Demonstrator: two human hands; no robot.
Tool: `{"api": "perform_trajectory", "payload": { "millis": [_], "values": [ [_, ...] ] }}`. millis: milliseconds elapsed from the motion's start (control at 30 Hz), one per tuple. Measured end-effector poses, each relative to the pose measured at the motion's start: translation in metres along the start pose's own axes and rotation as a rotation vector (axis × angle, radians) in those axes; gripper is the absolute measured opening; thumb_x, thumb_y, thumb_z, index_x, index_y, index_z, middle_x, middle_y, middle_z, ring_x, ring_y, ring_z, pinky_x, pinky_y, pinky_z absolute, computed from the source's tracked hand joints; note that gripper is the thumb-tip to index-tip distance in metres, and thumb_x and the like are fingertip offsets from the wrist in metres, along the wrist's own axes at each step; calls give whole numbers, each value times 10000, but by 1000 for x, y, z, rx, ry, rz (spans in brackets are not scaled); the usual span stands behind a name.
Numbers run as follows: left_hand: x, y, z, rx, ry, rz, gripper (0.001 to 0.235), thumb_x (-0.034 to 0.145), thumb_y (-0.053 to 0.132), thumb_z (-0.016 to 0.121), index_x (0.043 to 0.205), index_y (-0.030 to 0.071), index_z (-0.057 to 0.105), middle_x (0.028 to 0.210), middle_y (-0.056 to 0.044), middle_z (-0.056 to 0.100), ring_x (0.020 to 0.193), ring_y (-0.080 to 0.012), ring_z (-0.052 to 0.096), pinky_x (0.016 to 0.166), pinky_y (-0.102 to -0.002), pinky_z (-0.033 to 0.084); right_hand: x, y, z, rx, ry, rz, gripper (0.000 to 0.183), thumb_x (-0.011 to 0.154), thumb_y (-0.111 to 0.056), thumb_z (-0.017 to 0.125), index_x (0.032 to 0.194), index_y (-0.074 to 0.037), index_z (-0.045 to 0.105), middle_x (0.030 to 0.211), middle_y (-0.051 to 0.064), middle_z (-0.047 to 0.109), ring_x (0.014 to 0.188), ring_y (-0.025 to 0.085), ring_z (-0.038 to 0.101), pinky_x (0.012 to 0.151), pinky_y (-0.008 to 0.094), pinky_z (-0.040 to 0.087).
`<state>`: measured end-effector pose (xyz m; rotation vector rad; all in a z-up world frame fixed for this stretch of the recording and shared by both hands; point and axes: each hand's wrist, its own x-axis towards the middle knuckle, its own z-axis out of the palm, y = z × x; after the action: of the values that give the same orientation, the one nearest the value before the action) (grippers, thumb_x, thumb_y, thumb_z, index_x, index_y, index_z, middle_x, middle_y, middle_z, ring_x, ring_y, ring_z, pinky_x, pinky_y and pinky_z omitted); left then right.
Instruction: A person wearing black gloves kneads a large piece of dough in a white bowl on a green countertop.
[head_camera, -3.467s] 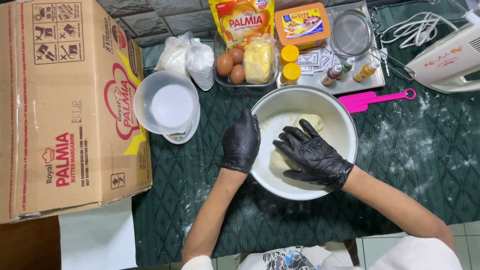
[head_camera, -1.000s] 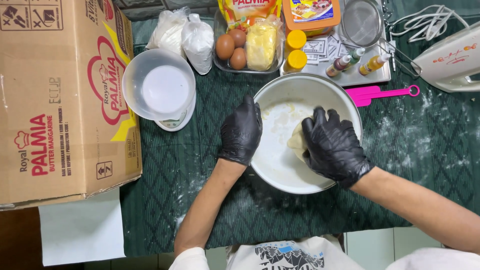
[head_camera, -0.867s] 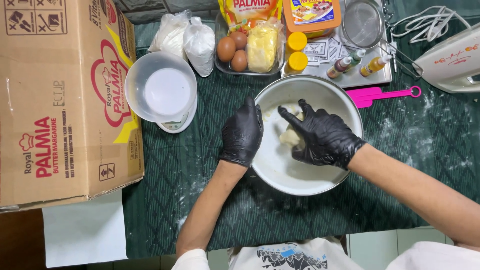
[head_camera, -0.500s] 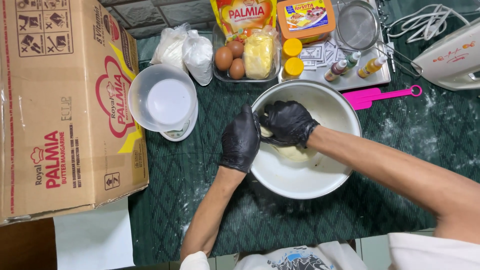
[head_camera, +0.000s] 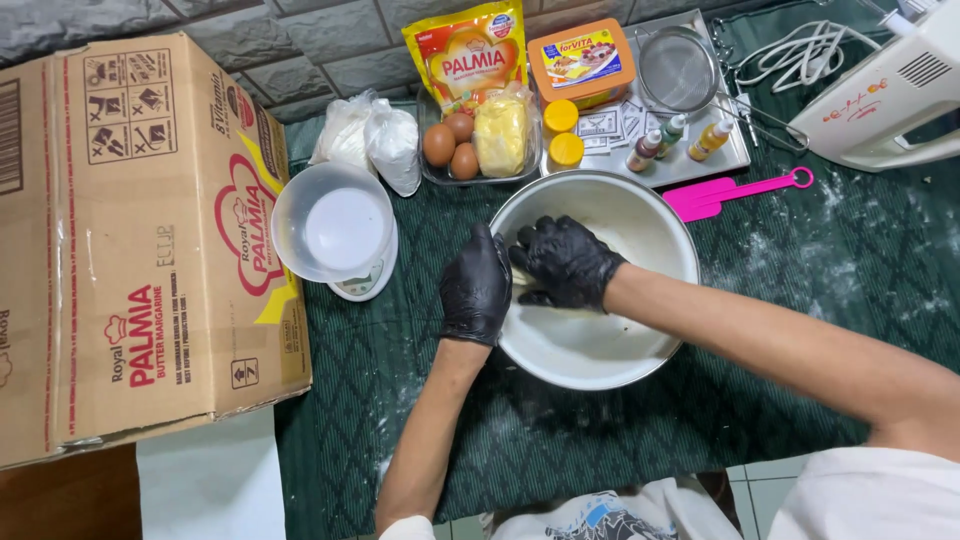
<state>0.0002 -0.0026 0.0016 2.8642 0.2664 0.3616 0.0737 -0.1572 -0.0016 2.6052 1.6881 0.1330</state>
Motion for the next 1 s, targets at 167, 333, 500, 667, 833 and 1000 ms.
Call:
{"api": "perform_trajectory", "payload": {
  "millis": [167, 333, 500, 667, 833, 1000],
  "values": [
    [2, 2, -6, 0, 24, 11, 193, 1019, 245, 501, 1029, 89, 613, 598, -64, 673, 569, -267, 729, 466, -375, 579, -65, -34, -110, 94, -271, 83, 472, 853, -493, 667, 1181, -156, 633, 1086, 128, 632, 982, 375, 648, 779, 473, 554],
    [2, 5, -10, 19, 34, -5, 169, 1011, 262, 509, 983, 130, 610, 584, -44, 672, 545, -241, 720, 446, -345, 569, -94, -42, -82, 142, -164, 146, 513, 889, -610, 562, 1115, -152, 604, 952, 128, 618, 851, 402, 659, 706, 542, 544],
    [1, 4, -7, 67, 34, 4, 164, 1013, 273, 517, 975, 133, 594, 573, -43, 670, 534, -249, 716, 433, -354, 559, -47, -34, -39, 131, -40, 185, 544, 752, -669, 672, 991, -179, 686, 1248, 132, 569, 1126, 372, 581, 1089, 672, 352],
    [1, 1, 2, -9, -19, -20, 172, 1025, 259, 498, 1019, 114, 591, 601, -82, 684, 563, -288, 729, 465, -403, 578, -9, -3, 24, 274, -25, -52, 374, 765, -545, 692, 713, -180, 635, 639, 46, 620, 670, 315, 694, 661, 487, 589],
    [0, -2, 8, -24, -38, -55, 187, 1011, 277, 501, 1051, 117, 590, 615, -82, 676, 586, -312, 738, 470, -446, 582, 30, 28, 87, 93, 115, -113, 359, 818, -496, 637, 566, -257, 551, 508, -45, 579, 555, 278, 676, 543, 449, 576],
    [3, -1, 5, -123, -108, -104, 265, 1029, 279, 474, 1151, 72, 586, 672, -126, 699, 640, -366, 749, 520, -500, 601, 26, 25, 66, 84, 196, -70, 438, 846, -494, 688, 594, -148, 597, 573, 86, 640, 612, 367, 684, 545, 482, 580]
  ]
}}
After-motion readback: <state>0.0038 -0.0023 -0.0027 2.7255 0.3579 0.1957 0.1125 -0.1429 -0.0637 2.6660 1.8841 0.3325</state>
